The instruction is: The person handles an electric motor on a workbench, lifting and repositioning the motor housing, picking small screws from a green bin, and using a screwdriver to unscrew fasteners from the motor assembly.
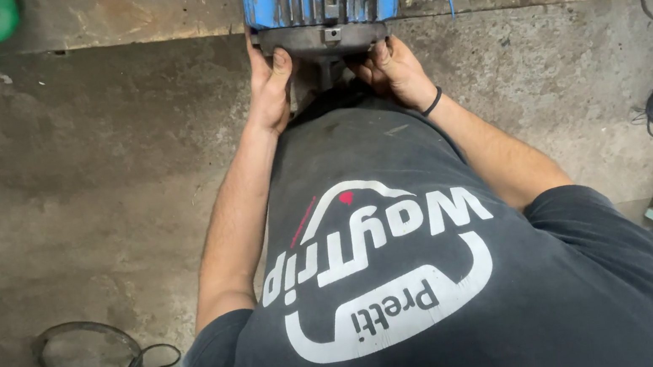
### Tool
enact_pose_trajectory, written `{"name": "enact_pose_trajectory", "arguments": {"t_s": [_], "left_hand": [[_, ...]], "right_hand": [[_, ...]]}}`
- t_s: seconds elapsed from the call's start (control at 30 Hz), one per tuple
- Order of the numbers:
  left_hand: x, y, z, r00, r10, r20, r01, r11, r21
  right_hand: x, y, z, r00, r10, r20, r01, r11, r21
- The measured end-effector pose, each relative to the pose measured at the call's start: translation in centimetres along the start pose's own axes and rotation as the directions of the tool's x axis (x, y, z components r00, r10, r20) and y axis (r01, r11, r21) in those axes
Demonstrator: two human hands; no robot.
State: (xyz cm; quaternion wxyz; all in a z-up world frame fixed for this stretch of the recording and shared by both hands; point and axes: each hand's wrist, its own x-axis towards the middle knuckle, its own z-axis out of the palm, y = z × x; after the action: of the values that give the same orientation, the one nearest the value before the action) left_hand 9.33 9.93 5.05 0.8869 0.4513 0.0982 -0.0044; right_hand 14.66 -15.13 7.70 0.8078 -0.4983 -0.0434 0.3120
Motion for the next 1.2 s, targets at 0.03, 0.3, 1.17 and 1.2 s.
{"name": "enact_pose_trajectory", "arguments": {"t_s": [0.03,0.3,1.17,1.2], "left_hand": [[0.0,0.2,0.2,1.0,0.002,0.0,-0.002,1.0,0.002],[0.4,-0.4,-0.4,0.999,0.001,0.044,0.0,1.0,-0.022],[1.0,3.9,2.1,0.923,0.363,0.124,-0.381,0.832,0.403],[1.1,3.5,1.8,0.911,0.389,0.132,-0.403,0.784,0.472]], "right_hand": [[0.2,0.2,-0.3,1.0,-0.002,0.002,0.002,1.0,0.001],[0.0,0.5,-0.5,0.994,0.058,-0.095,-0.062,0.997,-0.04],[1.8,-0.4,-0.1,0.839,-0.544,0.037,0.263,0.345,-0.901],[1.8,-0.7,0.1,0.835,-0.548,0.045,0.28,0.354,-0.892]]}}
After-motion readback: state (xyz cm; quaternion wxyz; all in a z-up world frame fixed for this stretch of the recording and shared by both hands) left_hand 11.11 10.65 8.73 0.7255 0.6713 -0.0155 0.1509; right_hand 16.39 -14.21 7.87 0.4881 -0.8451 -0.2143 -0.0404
